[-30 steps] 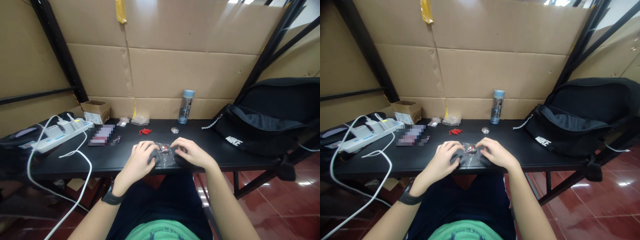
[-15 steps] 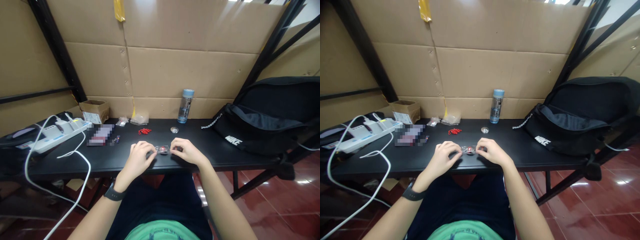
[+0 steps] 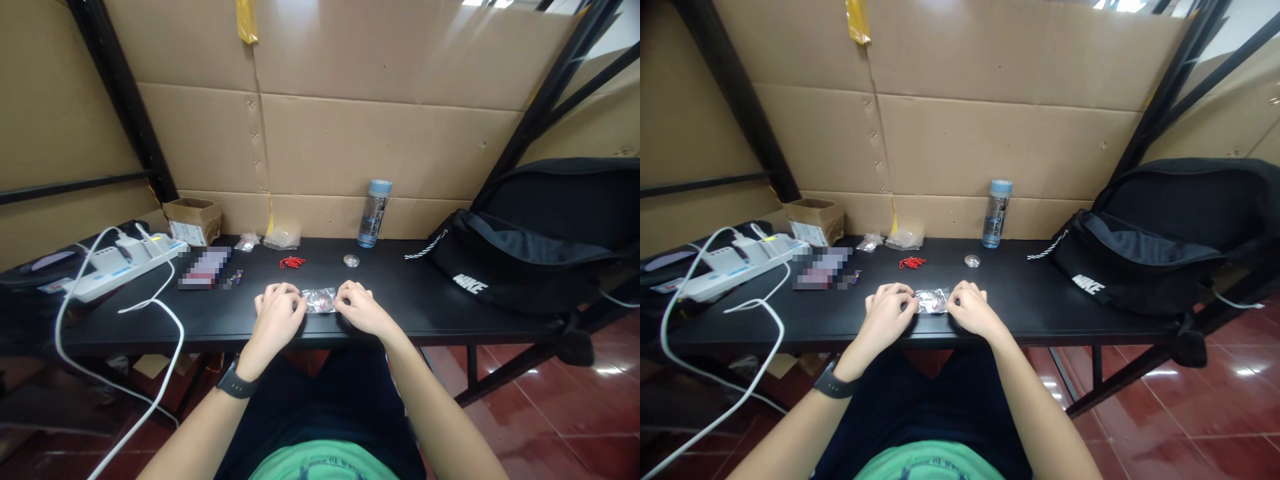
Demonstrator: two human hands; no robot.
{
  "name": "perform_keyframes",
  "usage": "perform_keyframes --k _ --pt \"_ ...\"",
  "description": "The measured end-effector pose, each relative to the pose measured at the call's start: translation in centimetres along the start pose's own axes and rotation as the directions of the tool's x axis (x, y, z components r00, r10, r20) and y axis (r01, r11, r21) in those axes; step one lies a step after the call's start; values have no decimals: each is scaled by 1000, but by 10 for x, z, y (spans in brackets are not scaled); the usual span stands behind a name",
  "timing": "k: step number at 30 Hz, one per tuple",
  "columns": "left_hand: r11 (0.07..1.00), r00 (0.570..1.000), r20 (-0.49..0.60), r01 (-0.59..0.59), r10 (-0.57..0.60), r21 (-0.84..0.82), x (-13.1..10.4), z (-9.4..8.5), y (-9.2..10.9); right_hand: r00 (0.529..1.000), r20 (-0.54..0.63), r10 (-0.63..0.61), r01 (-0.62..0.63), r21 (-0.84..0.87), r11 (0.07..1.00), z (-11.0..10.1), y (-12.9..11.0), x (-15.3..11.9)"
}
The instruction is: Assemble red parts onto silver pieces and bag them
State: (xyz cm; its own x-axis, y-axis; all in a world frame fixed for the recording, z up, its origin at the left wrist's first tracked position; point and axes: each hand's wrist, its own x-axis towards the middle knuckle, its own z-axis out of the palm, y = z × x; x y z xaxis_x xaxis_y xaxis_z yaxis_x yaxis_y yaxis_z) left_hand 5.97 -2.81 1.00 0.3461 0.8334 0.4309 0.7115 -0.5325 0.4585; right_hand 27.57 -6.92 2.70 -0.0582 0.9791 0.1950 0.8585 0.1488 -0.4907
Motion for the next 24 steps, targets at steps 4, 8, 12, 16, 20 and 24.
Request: perform_keyframes --k 4,8,12,16,20,24 --pt "994 996 -74 -48 55 102 -3 6 2 994 -88 65 -70 -58 996 11 -3 1" --pt "981 985 -145 -62 90 184 -5 5 8 981 -178 71 -83 -60 995 14 -2 -1" --pt "944 965 -92 -216 245 249 -7 2 10 970 -225 -88 81 -42 996 13 -1 -2" --pt "927 959 -39 -259 280 269 -7 5 5 958 -163 -235 223 -84 971 15 1 -1" --pt "944 973 -25 -217 230 246 -5 8 1 964 -52 -262 258 -69 964 17 2 -2" --pt "958 979 17 -202 203 205 -5 6 2 968 -44 -245 239 -114 964 16 -1 -6"
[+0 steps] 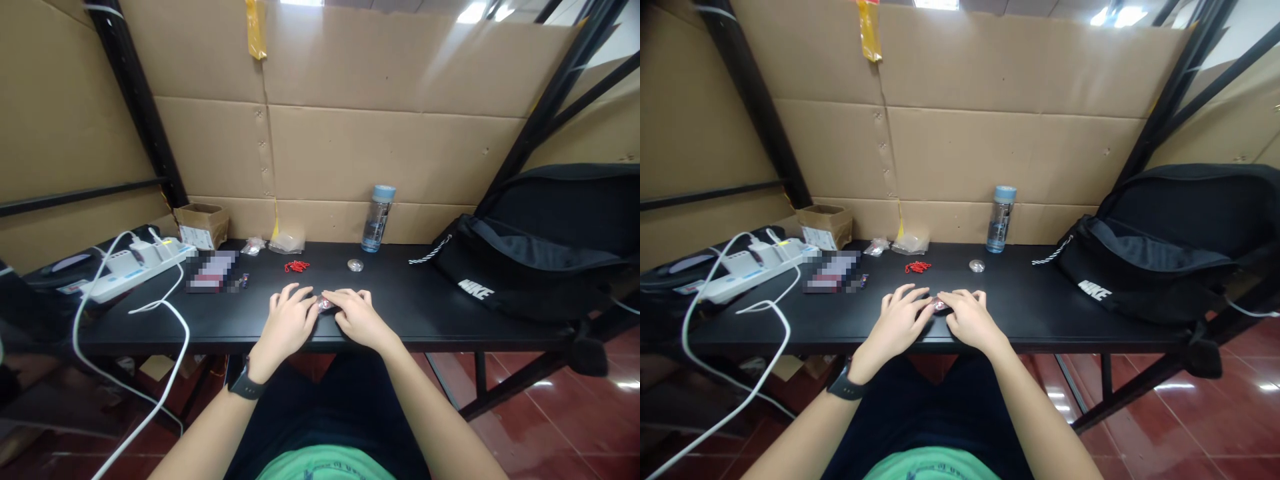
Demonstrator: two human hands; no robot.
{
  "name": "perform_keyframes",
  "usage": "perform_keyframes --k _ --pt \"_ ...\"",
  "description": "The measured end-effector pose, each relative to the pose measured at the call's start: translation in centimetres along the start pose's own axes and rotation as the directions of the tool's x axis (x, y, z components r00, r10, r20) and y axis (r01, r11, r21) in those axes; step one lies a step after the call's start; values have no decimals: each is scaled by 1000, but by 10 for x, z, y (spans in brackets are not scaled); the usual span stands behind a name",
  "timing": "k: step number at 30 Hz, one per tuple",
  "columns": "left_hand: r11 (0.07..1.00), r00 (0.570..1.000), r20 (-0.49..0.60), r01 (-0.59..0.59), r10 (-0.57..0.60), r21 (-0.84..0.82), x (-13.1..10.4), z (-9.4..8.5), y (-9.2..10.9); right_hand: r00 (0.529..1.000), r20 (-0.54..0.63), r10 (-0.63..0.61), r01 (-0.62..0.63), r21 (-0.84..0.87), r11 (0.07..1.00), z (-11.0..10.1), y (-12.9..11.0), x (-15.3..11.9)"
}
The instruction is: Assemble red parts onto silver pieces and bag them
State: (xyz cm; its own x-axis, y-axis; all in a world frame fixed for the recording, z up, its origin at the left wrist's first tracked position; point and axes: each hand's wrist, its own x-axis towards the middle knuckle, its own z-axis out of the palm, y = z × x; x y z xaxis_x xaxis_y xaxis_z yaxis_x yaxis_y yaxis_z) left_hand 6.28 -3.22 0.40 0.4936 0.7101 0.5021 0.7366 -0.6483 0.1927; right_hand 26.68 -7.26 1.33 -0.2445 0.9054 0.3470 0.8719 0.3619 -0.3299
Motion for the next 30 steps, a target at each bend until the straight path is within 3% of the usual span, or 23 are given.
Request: perform_keyframes --k 9,15,22,26,30 --pt "999 999 -46 1 2 50 -5 -1 4 1000 -1 26 -26 23 999 2 -1 2" --pt "997 997 -54 -56 53 -59 -2 1 3 999 -28 -15 18 96 995 -2 -1 1" --pt "980 994 -6 103 -105 -169 3 -2 0 1000 20 4 -11 322 947 -12 2 1" --pt "975 978 -75 186 -196 -120 11 -19 -22 998 -12 60 -54 282 958 -10 1 1" --pt "935 917 -222 351 -331 57 49 -46 -75 998 -31 49 -42 184 982 -5 -2 1"
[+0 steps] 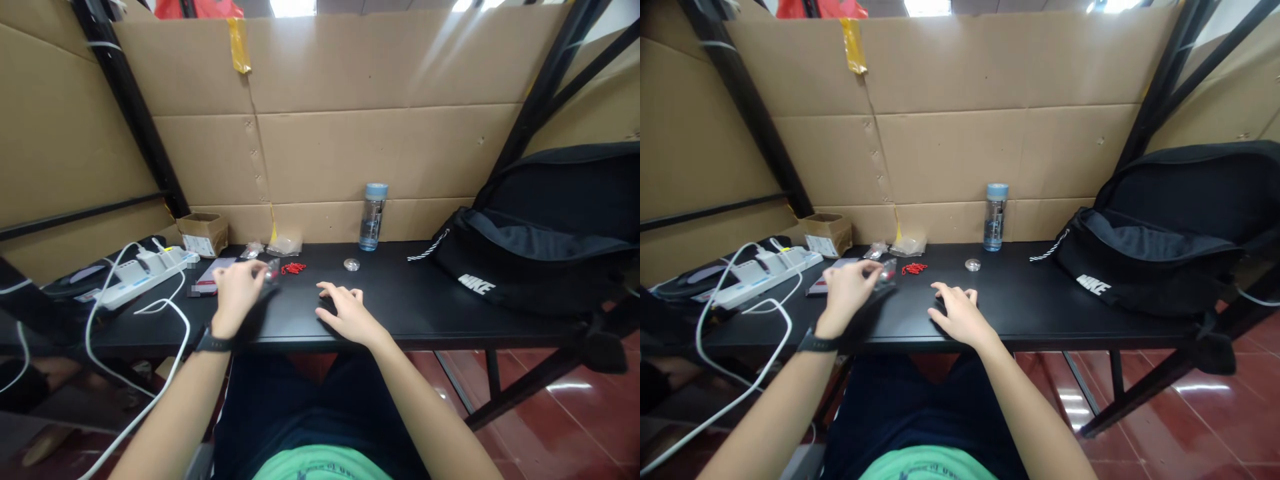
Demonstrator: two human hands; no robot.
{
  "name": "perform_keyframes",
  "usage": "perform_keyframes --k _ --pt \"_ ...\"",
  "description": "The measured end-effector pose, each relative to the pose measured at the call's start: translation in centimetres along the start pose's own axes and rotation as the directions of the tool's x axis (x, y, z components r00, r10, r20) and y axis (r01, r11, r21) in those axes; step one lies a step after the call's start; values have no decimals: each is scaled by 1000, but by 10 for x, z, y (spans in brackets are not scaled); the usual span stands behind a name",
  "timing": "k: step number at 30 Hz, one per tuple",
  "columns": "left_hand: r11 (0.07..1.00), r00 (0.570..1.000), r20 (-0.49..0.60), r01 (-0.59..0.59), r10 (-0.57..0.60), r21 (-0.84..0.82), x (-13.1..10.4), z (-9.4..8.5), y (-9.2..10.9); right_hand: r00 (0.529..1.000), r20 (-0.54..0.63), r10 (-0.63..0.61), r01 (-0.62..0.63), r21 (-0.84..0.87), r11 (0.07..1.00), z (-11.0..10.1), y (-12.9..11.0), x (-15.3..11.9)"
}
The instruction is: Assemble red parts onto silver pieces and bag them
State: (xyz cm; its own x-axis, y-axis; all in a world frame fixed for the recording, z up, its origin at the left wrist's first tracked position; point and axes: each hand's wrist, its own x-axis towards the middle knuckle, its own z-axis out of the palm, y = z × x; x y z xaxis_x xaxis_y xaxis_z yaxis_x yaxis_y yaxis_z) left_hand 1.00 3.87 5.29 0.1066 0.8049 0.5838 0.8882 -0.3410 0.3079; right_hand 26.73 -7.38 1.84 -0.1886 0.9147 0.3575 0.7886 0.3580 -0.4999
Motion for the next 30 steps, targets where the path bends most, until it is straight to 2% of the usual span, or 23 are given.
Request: perform_keyframes --k 2,5,7,9,13,16,20,22,27,30 --pt "993 997 -63 57 -51 101 41 -1 -18 1000 5 -31 31 -48 998 1 -1 0" --pt "968 996 -56 85 -74 238 97 9 -36 997 7 -74 74 -99 992 1 -1 -1" --pt "965 998 -26 65 -60 255 121 21 -45 996 19 -89 91 -121 989 1 -1 -1" --pt "965 998 34 37 -47 261 133 36 -53 995 34 -95 98 -143 985 1 -1 -1" --pt "961 982 179 5 -56 275 134 62 -70 994 33 -102 106 -166 980 1 -1 -1" --pt "973 972 230 -17 -38 232 129 75 -73 993 44 -111 117 -172 978 1 -1 -1" --pt "977 950 268 -190 157 101 123 86 -61 993 43 -114 119 -168 978 1 -1 -1" --pt "964 935 282 -250 216 90 122 91 -54 992 43 -117 122 -162 979 1 -1 -1" --pt "979 959 262 -149 110 136 128 100 -42 993 48 -112 119 -170 978 0 -2 -1" --pt "985 957 274 -128 91 120 131 104 -39 992 45 -117 123 -175 977 0 -2 -1"
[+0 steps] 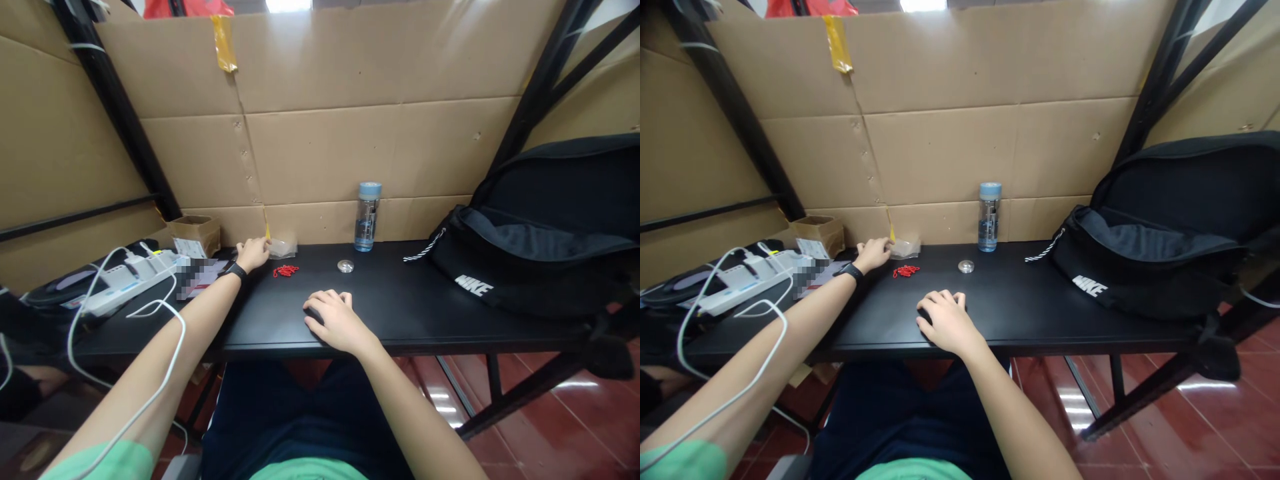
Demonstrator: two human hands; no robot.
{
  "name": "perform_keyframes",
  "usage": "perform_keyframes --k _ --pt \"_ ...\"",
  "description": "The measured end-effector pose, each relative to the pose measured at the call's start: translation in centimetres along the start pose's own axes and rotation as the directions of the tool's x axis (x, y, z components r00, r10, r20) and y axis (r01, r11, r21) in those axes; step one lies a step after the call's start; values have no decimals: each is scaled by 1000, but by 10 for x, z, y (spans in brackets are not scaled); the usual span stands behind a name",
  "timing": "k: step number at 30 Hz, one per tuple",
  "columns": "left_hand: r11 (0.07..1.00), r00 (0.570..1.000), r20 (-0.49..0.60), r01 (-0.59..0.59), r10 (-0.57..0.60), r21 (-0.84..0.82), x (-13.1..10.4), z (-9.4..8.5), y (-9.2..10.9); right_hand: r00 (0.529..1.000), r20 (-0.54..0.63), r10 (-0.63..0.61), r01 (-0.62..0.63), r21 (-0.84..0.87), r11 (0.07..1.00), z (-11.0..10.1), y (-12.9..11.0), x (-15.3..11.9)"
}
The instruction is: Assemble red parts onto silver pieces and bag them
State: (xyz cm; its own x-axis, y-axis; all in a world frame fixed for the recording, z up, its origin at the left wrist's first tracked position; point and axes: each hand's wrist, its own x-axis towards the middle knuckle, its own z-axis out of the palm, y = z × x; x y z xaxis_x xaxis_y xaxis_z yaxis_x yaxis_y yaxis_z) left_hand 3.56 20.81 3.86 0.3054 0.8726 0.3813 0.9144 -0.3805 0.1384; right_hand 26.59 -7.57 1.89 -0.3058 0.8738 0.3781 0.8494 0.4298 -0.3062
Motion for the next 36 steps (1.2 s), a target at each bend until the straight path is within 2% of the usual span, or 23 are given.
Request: perform_keyframes --k 11,18,24,36 --pt "1000 1000 0 -17 17 -17 5 -1 -5 1000 0 1 -1 2 1000 0 1 0" --pt "997 996 -36 -79 79 16 10 1 -1 1000 4 1 -1 -4 1000 0 1 0" --pt "998 999 0 -54 54 45 16 5 2 1000 3 4 -4 -4 1000 0 0 0" --pt "998 996 -69 -58 58 -1 22 4 -2 1000 3 3 -3 -4 1000 0 0 0"
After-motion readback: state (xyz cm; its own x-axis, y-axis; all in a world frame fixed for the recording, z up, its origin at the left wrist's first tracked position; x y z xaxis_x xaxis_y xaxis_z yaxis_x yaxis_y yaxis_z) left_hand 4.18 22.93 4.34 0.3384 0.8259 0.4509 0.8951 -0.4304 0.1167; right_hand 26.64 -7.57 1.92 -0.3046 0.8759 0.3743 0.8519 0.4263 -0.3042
